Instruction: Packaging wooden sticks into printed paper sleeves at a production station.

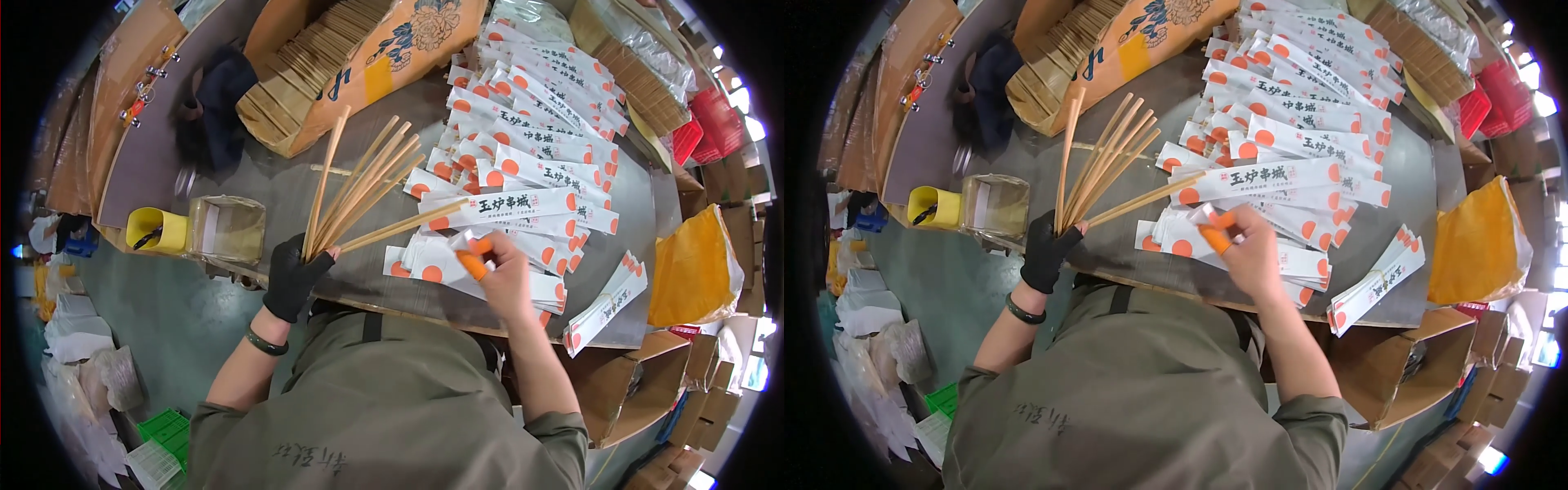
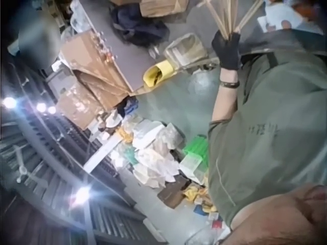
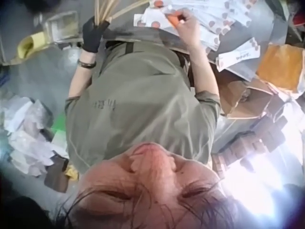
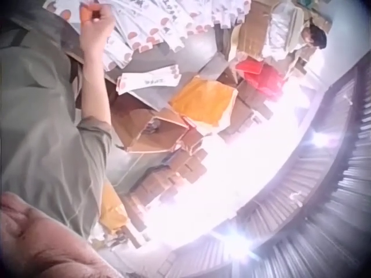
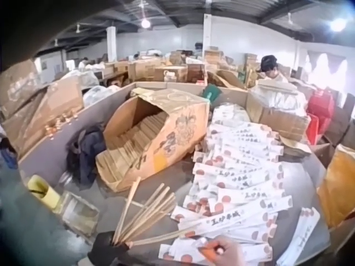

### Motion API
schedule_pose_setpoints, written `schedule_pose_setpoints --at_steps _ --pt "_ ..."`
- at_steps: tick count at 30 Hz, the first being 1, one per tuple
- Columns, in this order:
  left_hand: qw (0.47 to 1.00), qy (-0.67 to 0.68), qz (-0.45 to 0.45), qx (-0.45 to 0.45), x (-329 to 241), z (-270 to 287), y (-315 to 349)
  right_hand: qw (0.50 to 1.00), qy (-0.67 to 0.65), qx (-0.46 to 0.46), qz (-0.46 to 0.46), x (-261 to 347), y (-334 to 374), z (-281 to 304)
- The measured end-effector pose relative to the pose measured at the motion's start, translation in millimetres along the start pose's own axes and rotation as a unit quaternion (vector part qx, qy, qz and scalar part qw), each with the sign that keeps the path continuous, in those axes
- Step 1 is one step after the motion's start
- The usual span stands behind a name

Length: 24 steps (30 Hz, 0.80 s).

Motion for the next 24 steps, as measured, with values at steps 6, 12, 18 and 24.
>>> schedule_pose_setpoints --at_steps 6,12,18,24 --pt "0.999 -0.012 -0.02 0.041 12.4 13.5 -5.3 0.992 -0.088 0.033 -0.088 8.8 -7.2 15.3" --pt "0.992 -0.07 -0.096 0.042 5.6 26.1 -9.1 0.997 0.039 0.065 -0.016 18.7 -1.2 19.0" --pt "0.985 0.101 -0.074 0.122 -23.5 -32.4 -5.5 0.892 0.276 0.065 0.353 61.2 11.2 -41.0" --pt "0.98 0.191 -0.052 -0.029 -31.3 -50.3 -37.0 0.862 0.363 -0.079 0.344 70.0 -30.9 -10.5"
Point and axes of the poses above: each hand's wrist, its own y-axis away from the middle knuckle, its own z-axis out of the back of the hand, x = y × z, the point moved 4 cm from there along -y, towards the middle knuckle, and after that the axes turned 2 degrees about -z, right-handed, at the moved point
